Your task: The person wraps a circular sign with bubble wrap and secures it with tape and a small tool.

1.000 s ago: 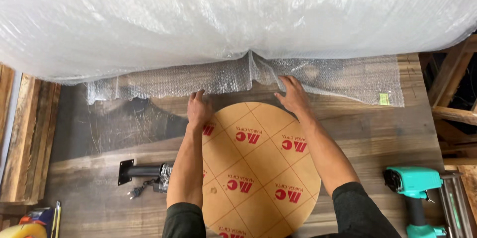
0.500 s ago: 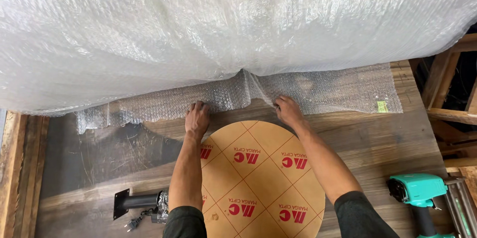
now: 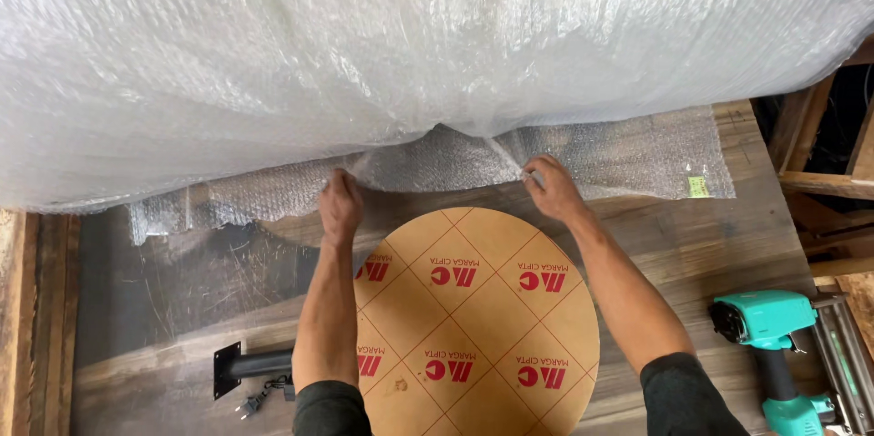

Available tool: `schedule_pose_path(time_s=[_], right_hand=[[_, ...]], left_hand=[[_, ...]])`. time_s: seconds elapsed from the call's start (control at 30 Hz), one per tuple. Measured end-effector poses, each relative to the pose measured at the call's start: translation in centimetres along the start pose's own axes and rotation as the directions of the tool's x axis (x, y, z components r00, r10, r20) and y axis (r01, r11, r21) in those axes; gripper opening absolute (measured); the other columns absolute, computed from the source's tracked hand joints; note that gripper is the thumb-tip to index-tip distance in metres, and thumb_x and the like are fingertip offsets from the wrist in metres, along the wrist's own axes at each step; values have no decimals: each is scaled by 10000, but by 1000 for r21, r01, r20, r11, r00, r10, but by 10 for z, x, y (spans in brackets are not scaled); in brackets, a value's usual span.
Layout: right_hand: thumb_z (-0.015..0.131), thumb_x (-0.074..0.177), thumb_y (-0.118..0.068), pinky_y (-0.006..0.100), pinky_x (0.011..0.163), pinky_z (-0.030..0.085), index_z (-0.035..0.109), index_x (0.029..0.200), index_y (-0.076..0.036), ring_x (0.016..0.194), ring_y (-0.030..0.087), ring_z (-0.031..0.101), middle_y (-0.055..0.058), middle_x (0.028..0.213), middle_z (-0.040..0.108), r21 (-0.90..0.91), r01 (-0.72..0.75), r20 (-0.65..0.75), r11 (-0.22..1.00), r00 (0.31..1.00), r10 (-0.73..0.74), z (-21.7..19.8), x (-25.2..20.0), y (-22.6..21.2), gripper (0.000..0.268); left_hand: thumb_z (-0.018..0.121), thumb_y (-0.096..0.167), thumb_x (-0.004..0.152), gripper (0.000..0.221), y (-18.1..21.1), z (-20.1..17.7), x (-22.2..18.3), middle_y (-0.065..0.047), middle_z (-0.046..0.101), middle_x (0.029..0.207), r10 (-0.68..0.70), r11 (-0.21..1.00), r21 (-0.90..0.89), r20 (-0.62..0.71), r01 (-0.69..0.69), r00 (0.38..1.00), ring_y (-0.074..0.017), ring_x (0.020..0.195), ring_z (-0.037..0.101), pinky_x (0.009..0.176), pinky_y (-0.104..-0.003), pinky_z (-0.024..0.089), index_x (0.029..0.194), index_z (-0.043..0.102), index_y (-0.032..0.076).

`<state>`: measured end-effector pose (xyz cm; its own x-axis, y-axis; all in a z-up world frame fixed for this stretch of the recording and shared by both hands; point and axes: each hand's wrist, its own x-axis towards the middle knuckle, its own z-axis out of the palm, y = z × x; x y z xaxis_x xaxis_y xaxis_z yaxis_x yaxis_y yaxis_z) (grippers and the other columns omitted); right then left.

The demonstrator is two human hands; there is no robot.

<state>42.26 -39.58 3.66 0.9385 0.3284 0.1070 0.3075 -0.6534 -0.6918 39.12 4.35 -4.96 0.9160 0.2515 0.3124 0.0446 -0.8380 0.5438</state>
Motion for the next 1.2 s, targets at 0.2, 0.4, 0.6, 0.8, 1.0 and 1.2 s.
schedule_pose_path(time_s=[0.2,0.4,0.6,0.8,1.0,1.2], right_hand=[[651,857,-26,513,880,544,676,1008,-19,998,427,689,222,948,695,-52,-32,-7,998,999,32,21,-16,19,154],[715,810,-61,503,904,545,756,963,-63,1012,398,711,181,947,752,-112,-229,89,967,967,239,27,-16,18,158],[612,931,-103,520,978,499,758,1105,-50,1112,409,679,226,1093,742,140,-498,167,856,864,475,-15,-13,-37,233],[635,1031,-271,471,1048,477,728,1280,-81,1233,311,607,193,1266,694,526,-554,25,646,769,639,0,-91,-41,326],[613,1000,-173,466,1104,416,600,1407,16,1237,294,537,219,1357,608,737,-422,-54,528,742,668,19,-176,-85,448],[622,913,-108,445,1040,468,576,1454,-44,1186,261,571,185,1338,621,808,-342,-42,480,779,626,21,-197,-75,547]], left_hand=[[442,240,1076,138,9,-47,12,-195,624,724,-62,995,-74,16,63,998,-458,690,671,610,-591,518,1064,503,118],[421,253,1069,164,-29,-36,13,-194,622,809,68,993,84,220,-88,973,-449,783,681,650,-570,539,1023,508,122],[552,288,989,151,-58,-28,2,-112,647,908,34,974,195,375,-115,926,-371,904,678,716,-503,578,963,590,144],[566,483,1008,368,-13,-114,-46,-138,732,1085,-318,892,-124,511,435,799,-391,1074,672,878,-538,539,1119,728,172],[587,685,911,711,30,-172,-86,-220,686,1282,-470,751,-4,699,661,538,-443,1248,601,1034,-547,486,1390,630,161],[644,734,841,798,42,-179,-85,-274,663,1281,-472,749,12,712,662,521,-476,1274,571,1079,-552,461,1410,606,176]])
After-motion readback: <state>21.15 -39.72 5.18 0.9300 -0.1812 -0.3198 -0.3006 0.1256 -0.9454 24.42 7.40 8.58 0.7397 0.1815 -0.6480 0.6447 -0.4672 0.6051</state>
